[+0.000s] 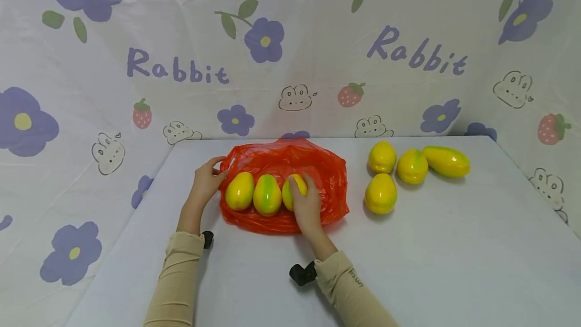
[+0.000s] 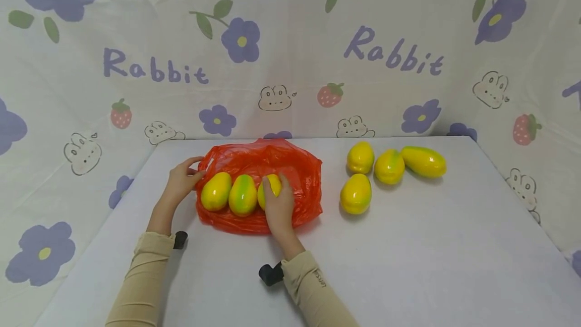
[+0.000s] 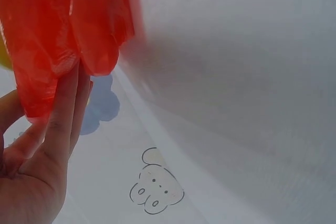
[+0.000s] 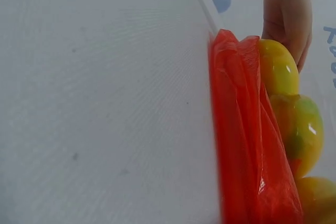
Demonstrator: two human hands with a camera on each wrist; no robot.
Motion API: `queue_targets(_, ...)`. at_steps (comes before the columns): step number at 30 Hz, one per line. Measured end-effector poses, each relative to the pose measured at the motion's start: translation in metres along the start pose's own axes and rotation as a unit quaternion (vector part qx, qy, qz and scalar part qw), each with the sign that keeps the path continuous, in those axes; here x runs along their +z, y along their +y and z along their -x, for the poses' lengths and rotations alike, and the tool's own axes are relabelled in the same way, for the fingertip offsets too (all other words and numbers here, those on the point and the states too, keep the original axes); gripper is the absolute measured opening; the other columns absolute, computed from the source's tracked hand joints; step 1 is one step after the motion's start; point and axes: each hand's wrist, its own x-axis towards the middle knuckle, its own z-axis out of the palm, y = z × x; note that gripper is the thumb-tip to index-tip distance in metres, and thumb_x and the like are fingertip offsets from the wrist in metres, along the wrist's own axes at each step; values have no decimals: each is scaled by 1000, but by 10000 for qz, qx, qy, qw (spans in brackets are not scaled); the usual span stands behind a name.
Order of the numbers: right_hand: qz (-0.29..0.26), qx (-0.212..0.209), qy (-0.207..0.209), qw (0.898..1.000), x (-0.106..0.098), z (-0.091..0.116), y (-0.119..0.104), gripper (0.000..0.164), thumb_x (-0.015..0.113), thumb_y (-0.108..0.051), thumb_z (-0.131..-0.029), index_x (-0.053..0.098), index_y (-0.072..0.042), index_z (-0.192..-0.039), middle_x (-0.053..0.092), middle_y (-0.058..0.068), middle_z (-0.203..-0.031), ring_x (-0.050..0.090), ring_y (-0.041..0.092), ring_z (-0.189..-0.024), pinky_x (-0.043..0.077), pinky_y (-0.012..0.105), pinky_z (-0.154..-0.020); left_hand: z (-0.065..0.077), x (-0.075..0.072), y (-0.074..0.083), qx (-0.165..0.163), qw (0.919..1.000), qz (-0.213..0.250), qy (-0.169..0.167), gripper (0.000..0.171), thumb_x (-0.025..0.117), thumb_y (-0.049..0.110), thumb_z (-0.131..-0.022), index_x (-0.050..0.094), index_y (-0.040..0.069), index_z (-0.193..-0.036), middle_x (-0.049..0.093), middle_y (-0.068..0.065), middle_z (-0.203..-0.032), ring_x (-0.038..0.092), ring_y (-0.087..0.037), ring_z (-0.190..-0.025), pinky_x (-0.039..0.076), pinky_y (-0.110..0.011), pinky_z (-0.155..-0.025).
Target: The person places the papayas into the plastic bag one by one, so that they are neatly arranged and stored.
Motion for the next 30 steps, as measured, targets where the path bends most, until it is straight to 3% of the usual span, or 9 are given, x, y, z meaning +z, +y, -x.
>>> queue_targets(8,146,97,-197,9997,-1,-1,2,75,43,-53,-99,29,0,-151,38,17,-153,36,33,-142,26,52,-120,1,0,0,85,9997,-208,106,49,54,18,-98,44,12,-145,63,-26,-117,64,-31,-91,57,-31,-75)
queue_targets(18,90,104,-267,9995,-3,-2,0,73,49,-51,-98,30,-5,-152,40,13,-150,42,31,-134,34,51,-117,0,-1,0,-48,10000,-27,-28,50,54,18,-99,41,13,-147,60,-24,-120,63,-30,-92,59,-36,-83)
queue_targets(30,261,153,-131,9995,-5,-2,-4,73,60,-47,-93,33,-13,-152,39,8,-154,41,28,-138,38,49,-114,0,-2,1,-46,10000,-52,-52,51,53,19,-99,40,14,-148,59,-24,-121,63,-31,-94,59,-37,-85)
